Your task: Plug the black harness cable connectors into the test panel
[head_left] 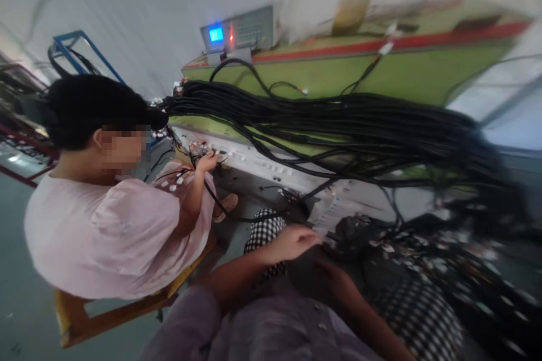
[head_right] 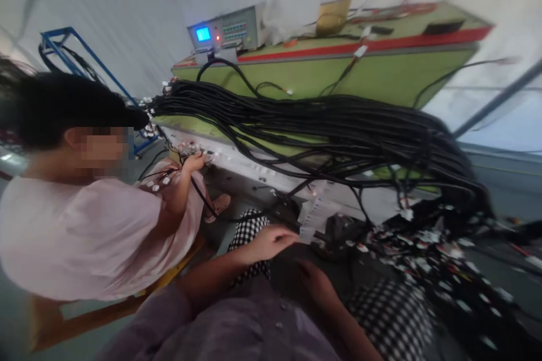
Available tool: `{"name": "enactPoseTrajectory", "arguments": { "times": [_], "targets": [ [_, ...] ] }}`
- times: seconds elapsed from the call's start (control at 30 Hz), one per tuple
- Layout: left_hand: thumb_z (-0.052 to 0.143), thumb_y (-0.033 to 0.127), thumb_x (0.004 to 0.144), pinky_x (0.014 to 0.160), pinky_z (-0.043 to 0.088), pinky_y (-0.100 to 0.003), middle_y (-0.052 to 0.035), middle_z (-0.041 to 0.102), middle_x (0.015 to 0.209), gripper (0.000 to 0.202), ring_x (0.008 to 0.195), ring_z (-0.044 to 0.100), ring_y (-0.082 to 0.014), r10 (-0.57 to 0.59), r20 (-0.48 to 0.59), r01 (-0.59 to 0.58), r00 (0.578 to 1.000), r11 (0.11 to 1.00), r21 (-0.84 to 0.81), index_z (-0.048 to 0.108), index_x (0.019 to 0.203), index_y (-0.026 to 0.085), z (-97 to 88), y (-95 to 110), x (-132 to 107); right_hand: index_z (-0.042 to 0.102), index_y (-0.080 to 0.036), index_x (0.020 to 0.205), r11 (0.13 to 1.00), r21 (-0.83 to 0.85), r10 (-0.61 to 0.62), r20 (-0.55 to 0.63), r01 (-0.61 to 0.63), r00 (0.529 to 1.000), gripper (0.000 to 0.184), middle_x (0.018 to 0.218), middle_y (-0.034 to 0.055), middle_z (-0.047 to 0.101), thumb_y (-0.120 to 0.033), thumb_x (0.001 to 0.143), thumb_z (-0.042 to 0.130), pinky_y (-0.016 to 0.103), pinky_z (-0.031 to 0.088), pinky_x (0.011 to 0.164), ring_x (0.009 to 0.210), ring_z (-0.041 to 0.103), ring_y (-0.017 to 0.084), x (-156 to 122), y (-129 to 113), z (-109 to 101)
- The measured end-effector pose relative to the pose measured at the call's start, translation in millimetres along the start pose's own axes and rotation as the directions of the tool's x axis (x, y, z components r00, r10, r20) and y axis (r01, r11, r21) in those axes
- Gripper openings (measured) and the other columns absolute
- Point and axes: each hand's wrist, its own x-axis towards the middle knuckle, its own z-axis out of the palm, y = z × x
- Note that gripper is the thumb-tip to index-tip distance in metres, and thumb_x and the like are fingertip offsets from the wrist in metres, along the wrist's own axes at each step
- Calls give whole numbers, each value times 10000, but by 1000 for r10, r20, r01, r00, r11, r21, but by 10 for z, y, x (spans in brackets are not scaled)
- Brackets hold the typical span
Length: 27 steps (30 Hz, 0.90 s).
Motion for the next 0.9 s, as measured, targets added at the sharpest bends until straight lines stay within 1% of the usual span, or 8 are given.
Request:
{"name": "enactPoseTrajectory", "arguments": {
  "times": [0.1, 0.17, 0.23, 0.33, 0.5, 0.63, 0.8, 0.9],
  "targets": [
    [518, 376, 901, 1035, 412, -345, -111, 661, 1113, 291, 1111, 569, -215, 208, -419, -167, 884, 977, 132, 690, 1028, 180, -350, 270, -3, 630, -208, 1107, 981, 182, 122, -279, -72, 952, 399, 1021, 98, 704, -410, 898, 356, 401, 577, 834, 922, 681, 232, 134, -33, -380],
    [558, 368, 873, 1094, 360, -382, -131, 616, 1199, 316, 1189, 521, -248, 209, -504, -148, 838, 976, 160, 659, 1101, 174, -463, 384, 177, 626, -202, 1101, 990, 142, 77, -526, -1, 847, 387, 999, 100, 700, -426, 906, 378, 401, 574, 821, 906, 677, 227, 257, -133, -794],
    [592, 361, 845, 1109, 344, -413, -155, 593, 1243, 387, 1209, 511, -285, 148, -450, -99, 881, 986, 131, 625, 1172, 155, -470, 473, 424, 653, -207, 1072, 983, -170, -169, -649, 75, 742, 338, 1092, 112, 670, -394, 909, 424, 427, 532, 903, 1019, 640, 244, 363, -282, -1253],
    [555, 360, 865, 1072, 383, -413, -153, 602, 1252, 420, 1177, 545, -296, 99, -269, -75, 958, 992, 99, 590, 1230, 155, -377, 624, 788, 626, -247, 1199, 806, -592, -434, -582, 7, 688, 329, 1347, 103, 543, -317, 909, 487, 501, 376, 1073, 1124, 590, 261, 499, -458, -1865],
    [490, 398, 890, 1005, 428, -381, -154, 635, 1216, 408, 1144, 571, -299, 52, -152, -36, 987, 993, 110, 620, 1183, 146, -275, 905, 1161, 588, -278, 1261, 603, -797, -554, -452, -37, 700, 393, 1468, 88, 416, -422, 901, 525, 599, 193, 1126, 1157, 561, 273, 764, -319, -2524],
    [407, 412, 912, 961, 442, -392, -195, 656, 1149, 437, 1095, 595, -329, 0, -95, 19, 995, 978, 208, 656, 1116, 115, -253, 1081, 1204, 628, -283, 1204, 567, -821, -584, -349, 60, 733, 426, 1486, 89, 387, -500, 842, 567, 597, 212, 1112, 1219, 510, 294, 836, -172, -2731],
    [392, 339, 900, 885, 452, -344, -149, 687, 1059, 366, 983, 622, -280, 52, 4, -51, 999, 966, 254, 665, 1045, 144, -261, 1340, 1092, 622, -235, 1166, 507, -860, -604, -310, 54, 734, 406, 1468, 62, 419, -129, 801, 480, 634, 79, 1142, 1158, 560, 259, 780, -205, -2808],
    [398, 324, 898, 846, 444, -295, -104, 696, 1010, 324, 930, 614, -230, 91, 55, -102, 994, 967, 232, 665, 976, 157, -350, 1472, 1060, 641, -224, 1087, 470, -877, -658, -269, 104, 703, 405, 1420, 55, 481, -56, 798, 412, 604, 85, 1164, 1118, 589, 223, 825, -136, -2950]
  ]
}}
